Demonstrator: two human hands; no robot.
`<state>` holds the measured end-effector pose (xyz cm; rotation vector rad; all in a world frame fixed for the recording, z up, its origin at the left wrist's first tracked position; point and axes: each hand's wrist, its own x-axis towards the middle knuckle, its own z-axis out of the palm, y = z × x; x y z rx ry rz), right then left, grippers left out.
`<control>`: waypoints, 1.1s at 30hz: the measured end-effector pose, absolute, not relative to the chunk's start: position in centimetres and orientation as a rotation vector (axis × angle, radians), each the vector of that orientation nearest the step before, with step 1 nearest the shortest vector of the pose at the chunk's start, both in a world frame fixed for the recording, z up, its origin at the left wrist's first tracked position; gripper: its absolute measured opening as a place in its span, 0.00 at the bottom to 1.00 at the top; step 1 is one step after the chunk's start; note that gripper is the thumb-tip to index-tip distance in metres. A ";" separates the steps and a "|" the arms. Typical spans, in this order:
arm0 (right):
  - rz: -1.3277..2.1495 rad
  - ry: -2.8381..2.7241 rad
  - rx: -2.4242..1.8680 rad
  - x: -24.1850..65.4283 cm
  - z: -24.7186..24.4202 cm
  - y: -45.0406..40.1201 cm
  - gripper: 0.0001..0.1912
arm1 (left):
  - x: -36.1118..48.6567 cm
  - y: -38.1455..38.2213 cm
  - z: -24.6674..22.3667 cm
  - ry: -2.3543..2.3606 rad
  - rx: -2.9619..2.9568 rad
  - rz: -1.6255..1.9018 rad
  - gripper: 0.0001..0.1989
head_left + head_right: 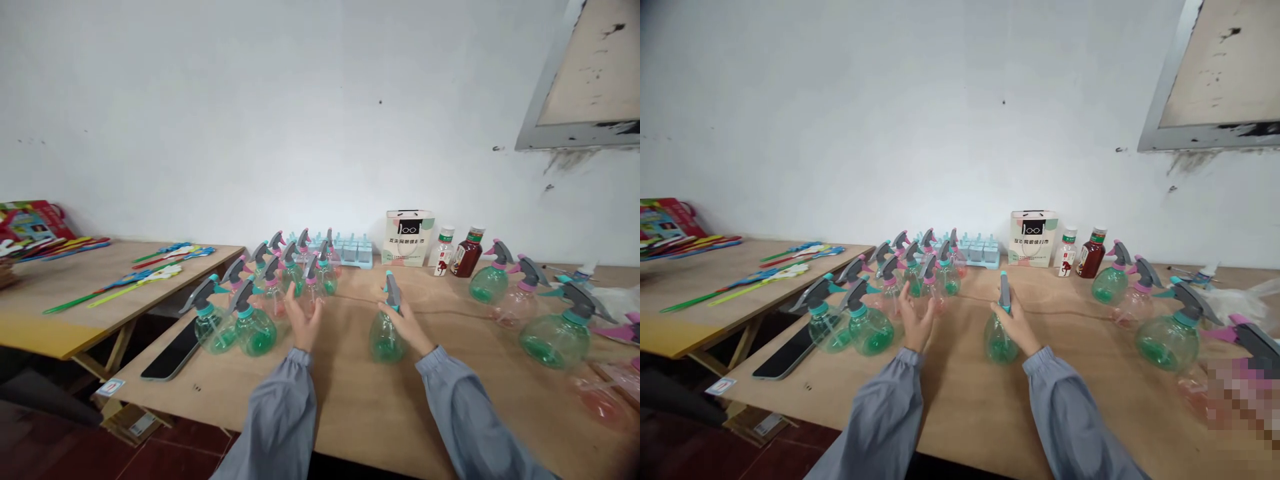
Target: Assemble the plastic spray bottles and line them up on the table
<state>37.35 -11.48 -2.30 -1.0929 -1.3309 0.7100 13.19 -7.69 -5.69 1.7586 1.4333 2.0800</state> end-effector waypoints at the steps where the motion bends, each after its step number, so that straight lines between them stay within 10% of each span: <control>1: 0.773 -1.286 -1.092 37.4 -2.0 -11.3 0.27 | 12.6 -6.7 -5.5 1.505 1.750 2.007 0.39; 33: 1.158 -1.221 -0.781 37.1 -0.3 -11.6 0.16 | 13.6 -8.3 -7.4 1.530 1.993 1.502 0.33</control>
